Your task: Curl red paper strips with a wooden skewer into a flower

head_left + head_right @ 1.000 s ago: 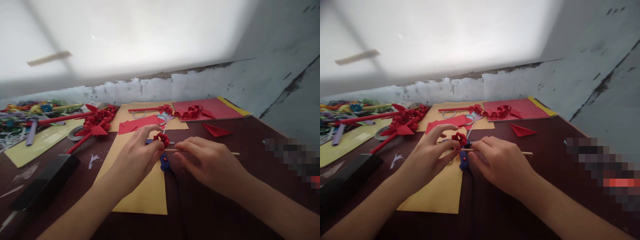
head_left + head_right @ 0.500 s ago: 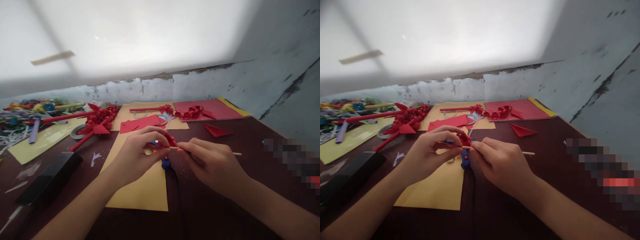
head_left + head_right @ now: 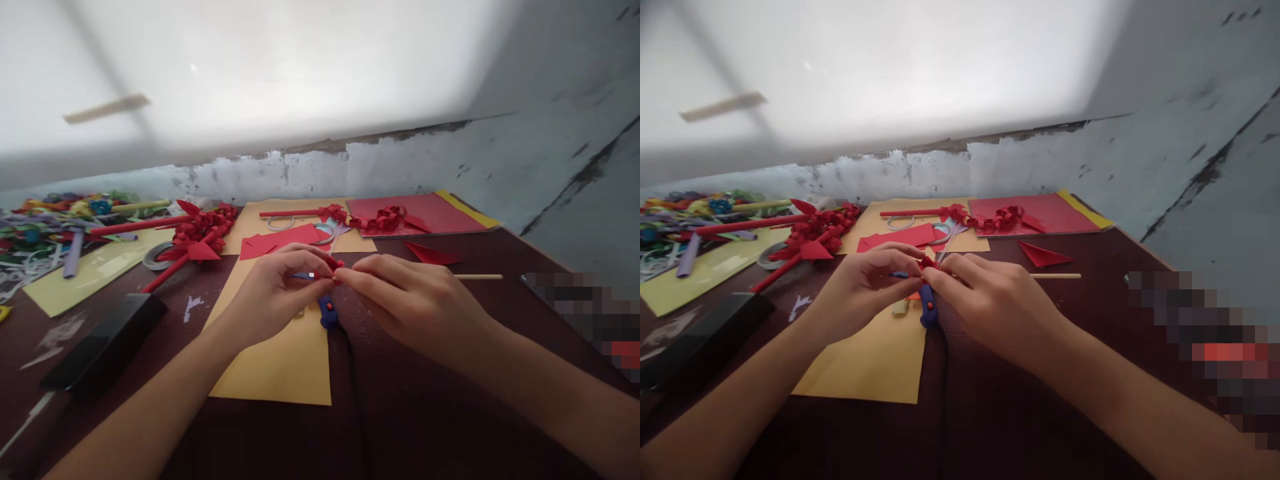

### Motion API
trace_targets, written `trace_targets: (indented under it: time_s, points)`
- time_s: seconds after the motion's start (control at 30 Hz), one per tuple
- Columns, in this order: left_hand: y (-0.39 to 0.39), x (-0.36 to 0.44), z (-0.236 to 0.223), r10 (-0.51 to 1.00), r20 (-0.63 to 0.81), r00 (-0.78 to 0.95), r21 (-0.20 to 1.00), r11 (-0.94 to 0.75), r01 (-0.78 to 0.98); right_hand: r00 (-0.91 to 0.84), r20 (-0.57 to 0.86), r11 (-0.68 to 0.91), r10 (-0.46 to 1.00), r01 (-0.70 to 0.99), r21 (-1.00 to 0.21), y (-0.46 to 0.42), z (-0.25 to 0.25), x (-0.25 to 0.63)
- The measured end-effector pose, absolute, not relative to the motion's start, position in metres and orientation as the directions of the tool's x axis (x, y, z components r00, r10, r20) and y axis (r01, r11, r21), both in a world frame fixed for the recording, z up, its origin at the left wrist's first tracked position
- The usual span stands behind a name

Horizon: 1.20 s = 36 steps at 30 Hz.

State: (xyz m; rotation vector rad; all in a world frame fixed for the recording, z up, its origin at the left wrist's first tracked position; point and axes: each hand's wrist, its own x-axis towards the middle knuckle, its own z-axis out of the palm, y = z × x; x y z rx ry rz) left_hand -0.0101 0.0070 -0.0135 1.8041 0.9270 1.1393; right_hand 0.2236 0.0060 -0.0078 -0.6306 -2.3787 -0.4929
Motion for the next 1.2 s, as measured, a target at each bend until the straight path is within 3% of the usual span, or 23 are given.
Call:
trace_targets:
  time_s: [0.13,0.27,0.5,0.77,1.2]
  points:
    - [0.011,-0.015,-0.016,0.884,0.346,0.314,0.906,-0.402,0.133,-0.713,0.604,0.831,0.355,0.537,0.146,0.009,0.000,0.216]
    - [0.012,-0.016,-0.016,0.886,0.334,0.322,0.909,-0.393,0.139,-0.742,0.599,0.840,0.302,0.504,0.201,0.014,-0.004,0.216]
    - [0.008,-0.005,-0.017,0.882,0.335,0.331,0.863,-0.428,0.268,-0.673,0.671,0.833,0.311,0.533,0.150,0.012,-0.031,0.235]
    - [0.005,0.001,-0.015,0.862,0.387,0.327,0.785,-0.494,0.374,-0.615,0.668,0.785,0.418,0.615,0.075,0.013,-0.033,0.246]
    - [0.002,0.002,-0.011,0.816,0.451,0.362,0.758,-0.564,0.328,-0.615,0.740,0.840,0.270,0.526,0.131,0.009,-0.023,0.252]
